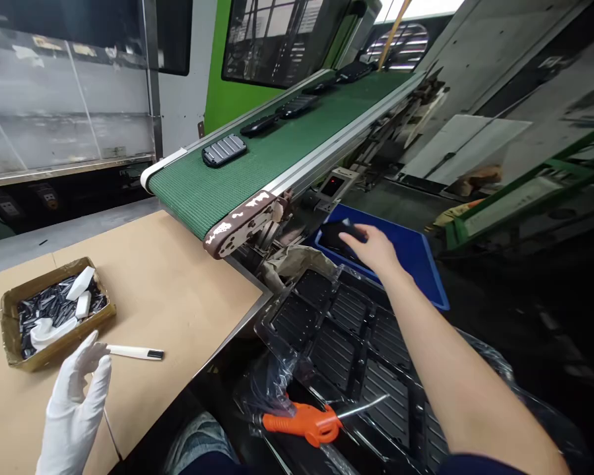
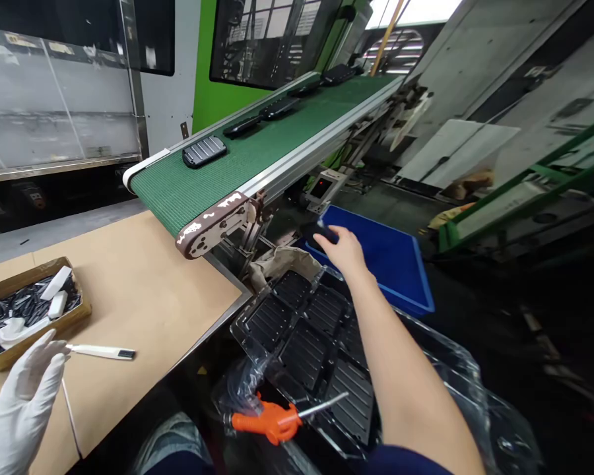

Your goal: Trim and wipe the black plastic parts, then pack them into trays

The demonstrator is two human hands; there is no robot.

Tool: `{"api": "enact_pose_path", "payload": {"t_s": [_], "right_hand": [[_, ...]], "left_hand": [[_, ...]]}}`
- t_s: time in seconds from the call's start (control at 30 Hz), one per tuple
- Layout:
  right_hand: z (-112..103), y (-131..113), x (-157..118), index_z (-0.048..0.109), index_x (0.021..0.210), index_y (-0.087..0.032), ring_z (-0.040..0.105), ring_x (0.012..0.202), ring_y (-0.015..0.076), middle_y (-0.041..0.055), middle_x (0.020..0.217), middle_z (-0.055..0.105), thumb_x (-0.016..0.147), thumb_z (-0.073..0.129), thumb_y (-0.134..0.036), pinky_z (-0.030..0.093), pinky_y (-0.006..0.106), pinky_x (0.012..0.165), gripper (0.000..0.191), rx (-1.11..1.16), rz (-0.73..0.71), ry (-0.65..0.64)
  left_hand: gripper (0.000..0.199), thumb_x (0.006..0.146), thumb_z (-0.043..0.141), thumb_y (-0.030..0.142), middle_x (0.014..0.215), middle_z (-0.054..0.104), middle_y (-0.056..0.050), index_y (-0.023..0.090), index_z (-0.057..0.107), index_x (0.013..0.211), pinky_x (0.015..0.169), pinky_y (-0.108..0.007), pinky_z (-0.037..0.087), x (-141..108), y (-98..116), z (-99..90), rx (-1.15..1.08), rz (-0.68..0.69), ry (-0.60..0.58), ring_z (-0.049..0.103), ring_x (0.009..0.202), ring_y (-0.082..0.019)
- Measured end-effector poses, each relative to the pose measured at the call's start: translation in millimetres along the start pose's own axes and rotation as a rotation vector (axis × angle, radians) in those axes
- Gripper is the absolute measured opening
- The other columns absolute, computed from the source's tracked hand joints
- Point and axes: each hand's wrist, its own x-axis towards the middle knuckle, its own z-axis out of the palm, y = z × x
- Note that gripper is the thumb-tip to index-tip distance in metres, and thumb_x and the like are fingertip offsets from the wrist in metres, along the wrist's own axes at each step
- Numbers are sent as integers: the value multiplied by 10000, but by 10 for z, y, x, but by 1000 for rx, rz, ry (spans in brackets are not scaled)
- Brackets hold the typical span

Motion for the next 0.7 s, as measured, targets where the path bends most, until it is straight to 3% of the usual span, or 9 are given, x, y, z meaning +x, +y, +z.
{"api": "enact_pose_path", "payload": {"t_s": [0.07, 0.17, 0.27, 0.43, 0.57, 0.7], "right_hand": [[130, -29, 145, 603, 959, -104, 584, 928, 306, 189, 947, 648, 715, 621, -206, 432, 461, 854, 266, -15, 28, -11], [344, -417, 282, 498, 1174, -77, 576, 982, 243, 187, 1059, 628, 819, 501, -223, 420, 390, 907, 384, 28, -81, 14], [582, -1106, 377, 446, 1256, -124, 529, 1085, 183, 131, 1179, 591, 874, 457, -256, 363, 294, 974, 405, 94, -309, 22], [1087, -2268, 418, 525, 1195, -153, 431, 1185, 288, 153, 1265, 519, 886, 449, -288, 256, 422, 1020, 346, -139, -648, -46], [1537, -2831, 375, 443, 1282, -92, 425, 1186, 311, 196, 1279, 500, 834, 554, -362, 279, 422, 993, 535, -242, -667, -160], [1820, -3029, 368, 323, 1344, 5, 345, 1251, 379, 301, 1356, 379, 791, 617, -390, 234, 496, 1008, 741, -271, -578, -147]], "left_hand": [[649, 744, 632, 516, 1116, 617, -75, 229, 476, 1305, 1039, -450, 399, -11, 3, -42, 0, -52, 25, 589, 1048, -237], [681, 695, 643, 576, 1156, 618, -75, 239, 509, 1271, 1056, -491, 374, -31, 2, -125, 26, -161, 75, 568, 1110, -273], [685, 667, 625, 627, 1194, 608, -76, 235, 539, 1221, 1070, -504, 357, -73, 8, -181, 13, -235, 134, 538, 1168, -303], [720, 631, 625, 651, 1237, 590, -79, 237, 524, 1211, 1085, -494, 347, -155, -46, -212, -31, -350, 190, 519, 1202, -305], [756, 566, 642, 663, 1263, 581, -89, 216, 535, 1166, 1083, -464, 366, -218, -150, -259, -73, -432, 251, 495, 1232, -310], [684, 672, 565, 640, 1257, 582, -78, 220, 516, 1210, 1045, -408, 425, -312, -182, -274, -82, -456, 385, 553, 1174, -287]]}}
